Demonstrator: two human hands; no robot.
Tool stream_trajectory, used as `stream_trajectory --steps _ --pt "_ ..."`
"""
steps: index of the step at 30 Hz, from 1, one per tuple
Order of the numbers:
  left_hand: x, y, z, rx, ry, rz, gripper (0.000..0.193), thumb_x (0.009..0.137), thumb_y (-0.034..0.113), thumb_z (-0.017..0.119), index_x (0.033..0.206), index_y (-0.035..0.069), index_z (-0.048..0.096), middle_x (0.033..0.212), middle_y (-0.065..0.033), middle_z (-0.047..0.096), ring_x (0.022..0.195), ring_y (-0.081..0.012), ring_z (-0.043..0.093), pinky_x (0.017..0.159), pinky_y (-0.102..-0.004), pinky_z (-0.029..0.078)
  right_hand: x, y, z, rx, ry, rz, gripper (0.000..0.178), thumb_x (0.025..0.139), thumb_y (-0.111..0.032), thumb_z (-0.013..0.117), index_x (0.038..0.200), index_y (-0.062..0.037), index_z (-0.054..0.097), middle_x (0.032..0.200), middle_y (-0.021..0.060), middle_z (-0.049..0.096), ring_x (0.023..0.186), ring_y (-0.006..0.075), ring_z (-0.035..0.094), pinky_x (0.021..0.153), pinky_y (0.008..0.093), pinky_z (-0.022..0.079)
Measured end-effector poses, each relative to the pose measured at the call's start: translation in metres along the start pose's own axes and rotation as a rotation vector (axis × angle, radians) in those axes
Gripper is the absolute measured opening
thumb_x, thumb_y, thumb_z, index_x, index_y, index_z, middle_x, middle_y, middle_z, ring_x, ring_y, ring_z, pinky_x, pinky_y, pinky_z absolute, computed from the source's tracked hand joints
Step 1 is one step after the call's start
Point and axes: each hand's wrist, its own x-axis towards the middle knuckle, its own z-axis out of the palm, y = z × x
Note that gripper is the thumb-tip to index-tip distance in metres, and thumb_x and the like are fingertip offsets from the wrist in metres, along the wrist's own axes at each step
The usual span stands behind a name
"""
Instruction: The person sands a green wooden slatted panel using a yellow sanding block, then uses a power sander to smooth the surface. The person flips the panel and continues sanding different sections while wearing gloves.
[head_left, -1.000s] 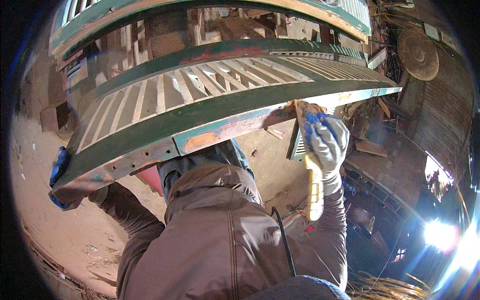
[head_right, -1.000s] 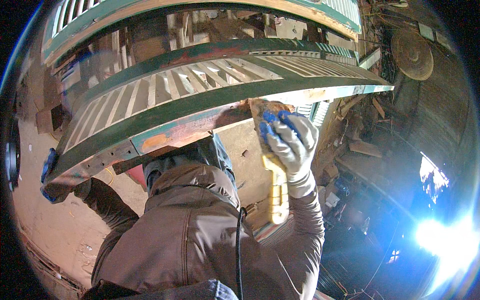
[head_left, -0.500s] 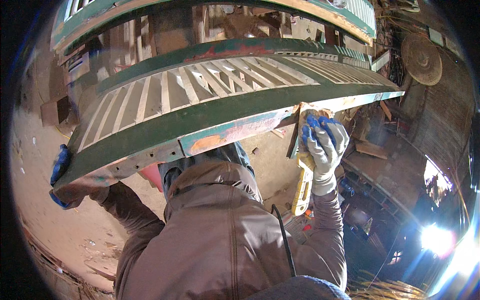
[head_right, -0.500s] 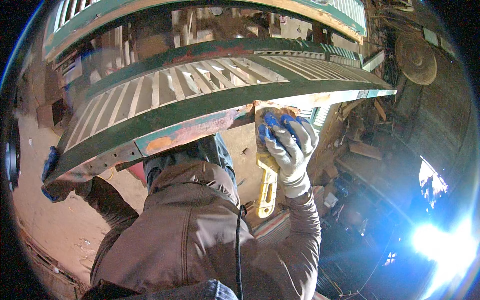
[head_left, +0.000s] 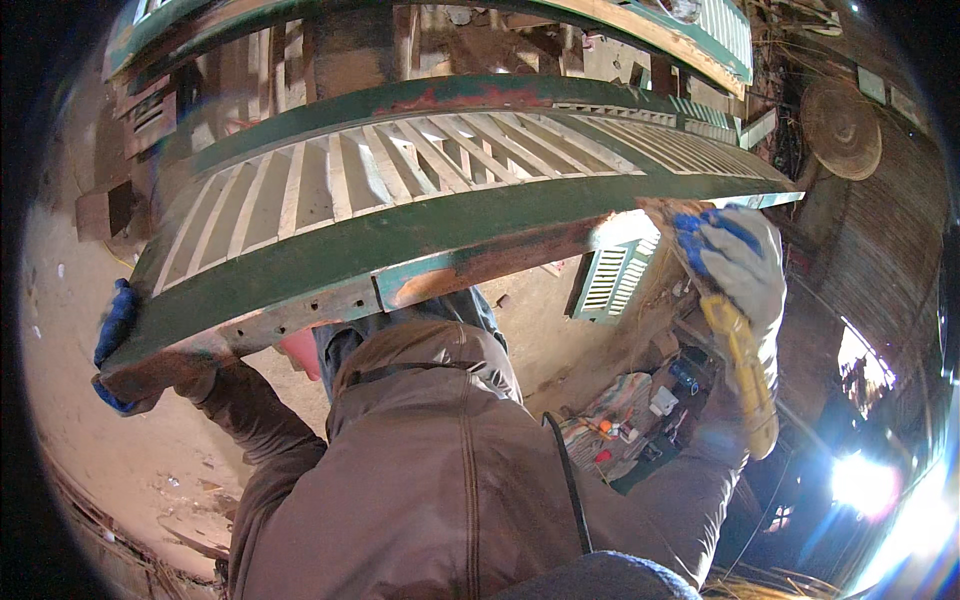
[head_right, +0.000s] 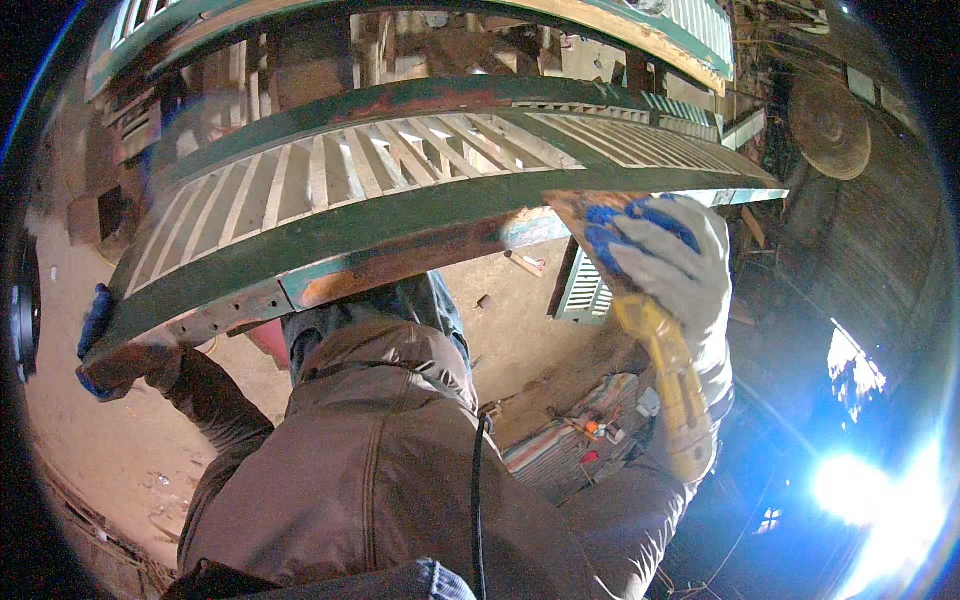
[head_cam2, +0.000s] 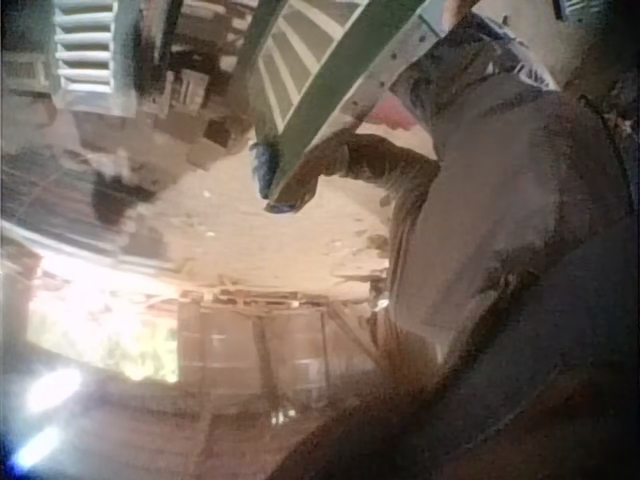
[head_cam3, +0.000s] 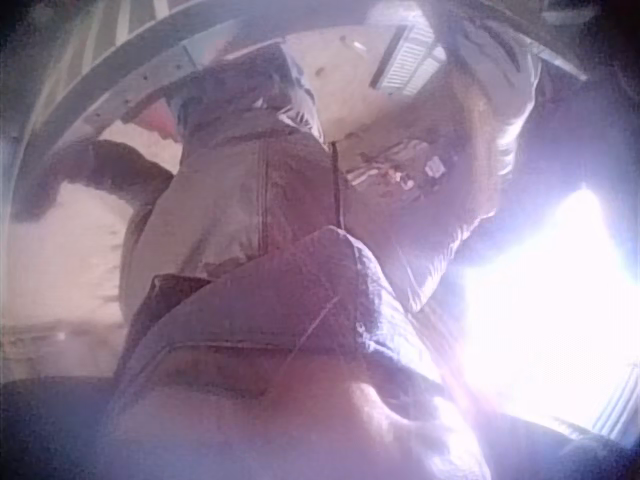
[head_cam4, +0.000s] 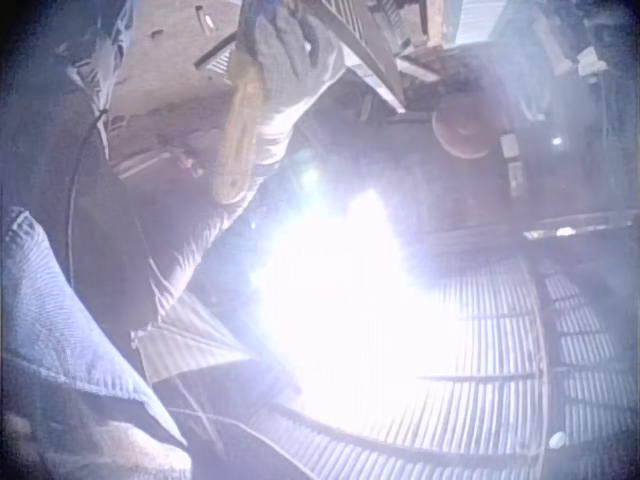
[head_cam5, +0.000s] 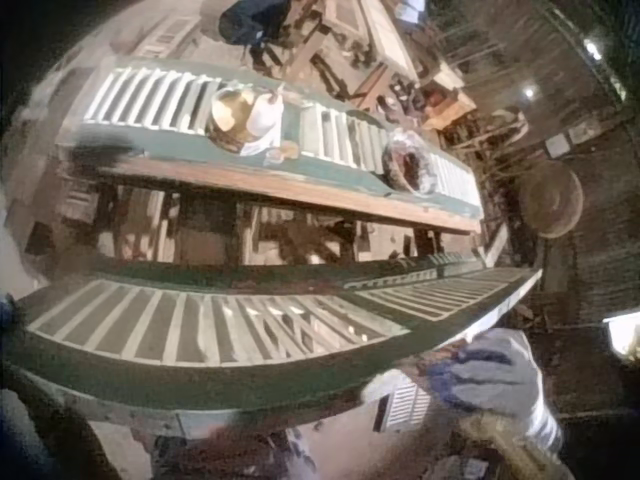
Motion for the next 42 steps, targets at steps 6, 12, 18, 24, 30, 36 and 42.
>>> stream_trajectory --steps 6,12,18,24,30,36,42 --pt "0.006 -0.009 0.002 0.005 0.009 0.043 0.063 0.086 0.050 0.081 0.099 -0.011 0.067 0.096 -0.0270 0.072 0.087 -0.0340 0.073 0.086 -0.0467 0.061 0.038 0.018 -0.002 0.051 -0.262 -0.078 0.036 0.076 -0.034 0.078 0.099 -0.0062 0.076 0.108 0.0115 0.076 0.109 0.0367 0.067 0.095 0.0529 0.049" --pt "0.005 -0.026 -0.047 0.046 -0.230 -0.104 0.058 0.085 0.042 0.086 0.106 -0.008 0.066 0.102 -0.0243 0.072 0.094 -0.0341 0.072 0.091 -0.0474 0.059 0.049 0.048 0.005 -0.043 -0.526 -0.193 0.031 0.084 -0.024 0.072 0.106 -0.0020 0.072 0.114 0.0144 0.074 0.113 0.0345 0.066 0.098 0.0501 0.050" --pt "-0.006 -0.038 -0.038 -0.023 -0.116 -0.064 0.070 0.082 0.053 0.084 0.112 -0.006 0.062 0.099 -0.0194 0.071 0.088 -0.0315 0.071 0.087 -0.0460 0.060 0.013 0.075 -0.013 -0.055 -0.084 0.102 0.031 0.092 -0.016 0.067 0.119 -0.0009 0.069 0.125 0.0140 0.070 0.112 0.0269 0.068 0.094 0.0402 0.052" --pt "-0.010 -0.024 -0.020 -0.030 -0.043 -0.049 0.066 0.084 0.049 0.082 0.113 -0.007 0.062 0.101 -0.0217 0.071 0.086 -0.0322 0.071 0.083 -0.0469 0.061 -0.113 0.082 -0.017 0.062 0.861 0.709 0.042 0.110 -0.029 0.052 0.141 -0.0004 0.055 0.111 0.0044 0.063 0.089 0.0141 0.062 0.077 0.0267 0.052" --pt "0.001 -0.022 -0.006 -0.046 -0.019 0.009 0.062 0.086 0.044 0.080 0.115 -0.008 0.062 0.102 -0.0240 0.070 0.083 -0.0330 0.072 0.079 -0.0478 0.062 -0.173 0.067 0.027 0.254 1.115 0.991 0.053 0.106 -0.049 0.057 0.130 -0.0017 0.054 0.103 0.0074 0.064 0.078 0.0159 0.063 0.069 0.0317 0.055" --pt "0.017 -0.015 0.027 -0.050 0.128 0.228 0.058 0.088 0.039 0.078 0.116 -0.009 0.062 0.104 -0.0263 0.069 0.080 -0.0338 0.072 0.074 -0.0488 0.063 -0.207 0.146 0.071 0.145 1.149 0.931 0.046 0.106 -0.041 0.056 0.131 -0.0026 0.058 0.098 0.0101 0.068 0.082 0.0228 0.065 0.072 0.0347 0.055" --pt "0.051 -0.027 0.053 -0.573 0.050 -0.057 0.050 0.095 0.040 0.064 0.106 -0.008 0.069 0.095 -0.0254 0.072 0.079 -0.0343 0.072 0.072 -0.0494 0.063 -0.133 0.239 0.103 -0.240 1.044 0.764 0.036 0.103 -0.040 0.058 0.125 -0.0110 0.065 0.089 0.0111 0.070 0.077 0.0279 0.067 0.070 0.0397 0.055"
